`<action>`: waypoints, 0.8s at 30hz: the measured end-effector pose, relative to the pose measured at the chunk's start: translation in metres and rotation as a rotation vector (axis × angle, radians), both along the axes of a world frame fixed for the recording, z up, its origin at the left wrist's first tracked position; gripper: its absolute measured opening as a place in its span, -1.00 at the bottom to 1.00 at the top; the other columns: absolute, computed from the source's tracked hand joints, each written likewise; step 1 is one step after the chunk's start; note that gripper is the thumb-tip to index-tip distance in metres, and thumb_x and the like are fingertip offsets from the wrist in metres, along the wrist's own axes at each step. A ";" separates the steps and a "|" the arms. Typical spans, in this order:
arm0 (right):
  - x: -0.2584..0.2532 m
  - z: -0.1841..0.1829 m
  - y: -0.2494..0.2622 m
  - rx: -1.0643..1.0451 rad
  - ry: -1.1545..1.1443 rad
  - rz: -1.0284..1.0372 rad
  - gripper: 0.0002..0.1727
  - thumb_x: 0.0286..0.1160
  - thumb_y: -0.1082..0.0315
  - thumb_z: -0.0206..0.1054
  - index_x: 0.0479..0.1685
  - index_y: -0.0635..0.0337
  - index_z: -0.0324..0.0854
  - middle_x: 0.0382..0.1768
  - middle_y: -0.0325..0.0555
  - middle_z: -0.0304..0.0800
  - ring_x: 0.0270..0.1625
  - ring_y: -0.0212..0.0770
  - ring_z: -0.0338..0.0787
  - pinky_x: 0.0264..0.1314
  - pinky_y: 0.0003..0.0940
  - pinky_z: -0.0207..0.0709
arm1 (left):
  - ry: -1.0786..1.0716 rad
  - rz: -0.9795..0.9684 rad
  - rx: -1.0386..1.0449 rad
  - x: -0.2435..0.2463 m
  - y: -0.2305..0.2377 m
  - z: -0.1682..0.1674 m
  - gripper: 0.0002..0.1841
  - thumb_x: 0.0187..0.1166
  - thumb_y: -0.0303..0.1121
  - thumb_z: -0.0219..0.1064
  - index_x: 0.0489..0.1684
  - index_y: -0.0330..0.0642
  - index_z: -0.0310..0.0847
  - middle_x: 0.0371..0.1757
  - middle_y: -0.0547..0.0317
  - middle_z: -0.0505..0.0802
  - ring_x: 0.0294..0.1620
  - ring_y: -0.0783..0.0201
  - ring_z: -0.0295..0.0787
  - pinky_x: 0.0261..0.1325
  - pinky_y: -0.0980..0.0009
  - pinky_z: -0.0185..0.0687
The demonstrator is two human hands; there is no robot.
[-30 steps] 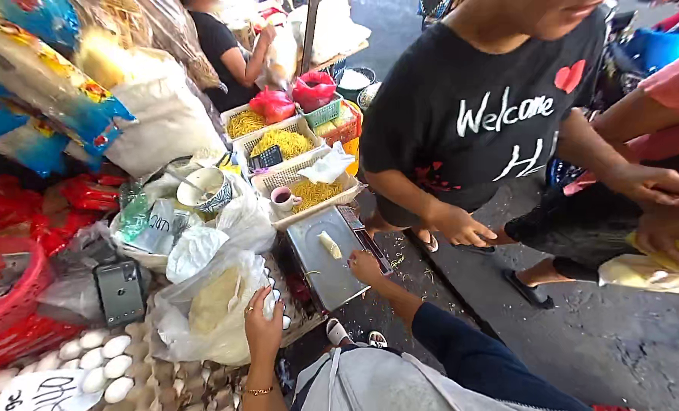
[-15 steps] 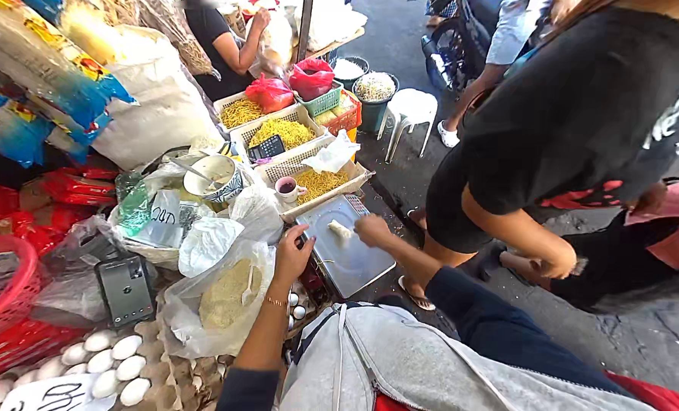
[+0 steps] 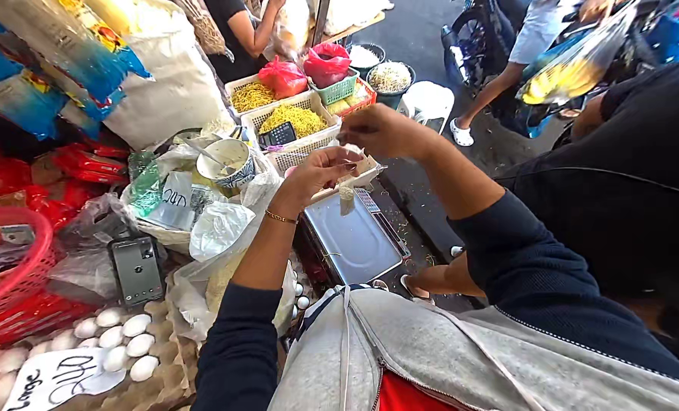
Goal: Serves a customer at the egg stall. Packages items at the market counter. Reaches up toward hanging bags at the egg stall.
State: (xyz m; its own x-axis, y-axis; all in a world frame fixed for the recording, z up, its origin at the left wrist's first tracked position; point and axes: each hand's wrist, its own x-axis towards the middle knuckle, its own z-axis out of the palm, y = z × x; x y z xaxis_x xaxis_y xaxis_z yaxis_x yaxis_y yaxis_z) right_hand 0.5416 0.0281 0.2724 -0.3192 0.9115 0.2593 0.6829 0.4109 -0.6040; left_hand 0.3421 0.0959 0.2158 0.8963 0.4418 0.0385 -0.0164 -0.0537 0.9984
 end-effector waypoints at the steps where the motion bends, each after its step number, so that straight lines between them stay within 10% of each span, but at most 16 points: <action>1: 0.003 0.004 0.001 0.037 0.027 -0.002 -0.71 0.77 0.36 0.13 -0.15 0.37 0.71 -0.35 -0.08 0.71 -0.34 -0.34 0.63 -0.17 -0.32 0.56 | 0.002 -0.029 0.016 -0.001 0.002 0.004 -0.79 0.67 -0.54 0.17 0.11 -0.25 0.68 -0.26 0.35 0.86 -0.60 0.68 0.43 -0.56 0.74 0.28; 13: 0.030 -0.019 -0.015 0.221 0.417 -0.101 -0.65 0.81 0.28 0.10 -0.45 0.15 0.56 -0.58 -0.43 0.50 -0.52 -0.58 0.51 -0.37 -0.58 0.46 | 0.125 -0.104 0.144 -0.033 0.011 0.010 -0.79 0.76 -0.42 0.06 -0.17 -0.11 0.64 -0.47 0.50 0.63 -0.58 0.66 0.36 -0.51 0.72 0.24; 16: 0.017 -0.033 -0.024 0.181 0.724 -0.128 -0.75 0.81 0.23 0.09 -0.09 0.14 0.62 -0.25 -0.34 0.79 -0.17 -0.43 0.80 -0.02 -0.36 0.74 | 0.104 -0.079 0.109 -0.032 0.009 0.014 -0.75 0.80 -0.40 -0.01 -0.26 -0.06 0.58 -0.48 0.51 0.61 -0.59 0.67 0.33 -0.52 0.73 0.21; 19: -0.017 -0.054 -0.029 0.043 0.723 -0.027 -0.35 0.67 0.21 0.14 0.70 0.34 0.24 0.44 0.04 0.65 0.39 -0.18 0.69 0.39 -0.19 0.63 | 0.054 -0.073 0.077 -0.022 -0.002 0.013 -0.75 0.78 -0.45 -0.05 -0.23 -0.07 0.56 -0.49 0.50 0.58 -0.58 0.66 0.34 -0.51 0.73 0.23; 24: -0.044 -0.075 -0.030 0.073 0.516 0.027 -0.50 0.90 0.28 -0.16 0.45 0.43 0.56 0.30 0.11 0.77 0.33 -0.29 0.74 0.51 -0.30 0.53 | 0.111 -0.053 0.199 -0.017 -0.031 0.007 -0.76 0.73 -0.46 0.02 -0.27 -0.08 0.62 -0.48 0.46 0.59 -0.50 0.60 0.42 -0.41 0.63 0.36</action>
